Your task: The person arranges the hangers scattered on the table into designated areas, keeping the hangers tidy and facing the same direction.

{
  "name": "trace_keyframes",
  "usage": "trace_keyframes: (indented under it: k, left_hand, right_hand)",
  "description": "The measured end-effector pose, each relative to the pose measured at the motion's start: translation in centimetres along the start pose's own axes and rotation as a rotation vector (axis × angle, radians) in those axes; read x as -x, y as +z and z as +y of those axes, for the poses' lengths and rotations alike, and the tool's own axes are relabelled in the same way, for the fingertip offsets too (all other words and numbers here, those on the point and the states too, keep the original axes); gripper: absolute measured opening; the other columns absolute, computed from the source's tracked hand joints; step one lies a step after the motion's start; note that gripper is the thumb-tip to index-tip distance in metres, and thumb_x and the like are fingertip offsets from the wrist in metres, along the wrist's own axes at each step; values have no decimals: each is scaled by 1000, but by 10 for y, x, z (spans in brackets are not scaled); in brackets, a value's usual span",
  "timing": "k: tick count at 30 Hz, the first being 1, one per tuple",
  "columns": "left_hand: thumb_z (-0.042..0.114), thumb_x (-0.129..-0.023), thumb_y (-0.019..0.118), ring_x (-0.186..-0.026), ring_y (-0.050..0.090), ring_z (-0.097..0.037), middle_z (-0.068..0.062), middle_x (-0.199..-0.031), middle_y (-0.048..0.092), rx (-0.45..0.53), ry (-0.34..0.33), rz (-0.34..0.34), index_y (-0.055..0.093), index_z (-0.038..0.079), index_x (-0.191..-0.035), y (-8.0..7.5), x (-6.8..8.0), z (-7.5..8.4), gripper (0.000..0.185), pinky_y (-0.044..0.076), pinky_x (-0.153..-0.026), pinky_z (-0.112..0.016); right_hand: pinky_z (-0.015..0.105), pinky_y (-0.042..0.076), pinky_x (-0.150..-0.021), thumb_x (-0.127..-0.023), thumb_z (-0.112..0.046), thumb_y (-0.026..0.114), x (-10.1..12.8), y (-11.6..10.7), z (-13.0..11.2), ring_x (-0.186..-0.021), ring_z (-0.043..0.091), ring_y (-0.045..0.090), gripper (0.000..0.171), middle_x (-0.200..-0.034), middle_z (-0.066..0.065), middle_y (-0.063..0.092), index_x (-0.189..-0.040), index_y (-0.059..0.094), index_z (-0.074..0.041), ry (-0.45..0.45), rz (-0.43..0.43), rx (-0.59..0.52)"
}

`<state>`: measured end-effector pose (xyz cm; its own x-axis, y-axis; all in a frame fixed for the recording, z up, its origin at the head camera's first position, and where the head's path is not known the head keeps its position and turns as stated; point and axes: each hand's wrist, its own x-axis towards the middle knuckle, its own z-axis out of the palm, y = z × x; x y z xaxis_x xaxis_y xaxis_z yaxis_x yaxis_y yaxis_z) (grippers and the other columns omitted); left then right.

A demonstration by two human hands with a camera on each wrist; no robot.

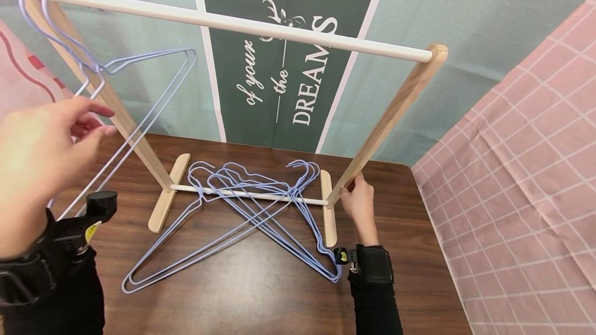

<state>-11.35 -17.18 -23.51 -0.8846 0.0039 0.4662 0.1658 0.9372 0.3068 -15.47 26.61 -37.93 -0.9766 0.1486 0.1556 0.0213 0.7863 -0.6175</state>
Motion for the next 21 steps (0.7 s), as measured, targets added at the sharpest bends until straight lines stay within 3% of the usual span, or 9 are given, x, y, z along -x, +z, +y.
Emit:
trace_keyframes:
  k: [8,14,21]
  left_hand:
    - [12,-84,57,-68,55,-35,-10,-75,62,53,37,-45,61,6,-99,-3,4,23,17,36,-56,-48]
    - [8,-82,58,-63,53,-34,-13,-72,60,72,49,-60,61,5,-95,-4,9,38,14,36,-55,-47]
    - [10,-84,58,-61,51,-31,-13,-76,59,89,35,-154,60,4,-98,3,12,44,15,37,-53,-46]
  right_hand:
    - [32,41,-52,-81,1,57,1,0,-1,-70,35,57,22,-82,26,58,-101,52,9,-4,8,-2]
    - [32,41,-52,-81,1,57,1,0,-1,-71,35,57,22,-83,26,58,-100,52,9,-1,7,-1]
    - [32,41,-52,-81,1,57,0,0,0,-71,35,57,22,-82,25,58,-101,53,9,1,10,-1]
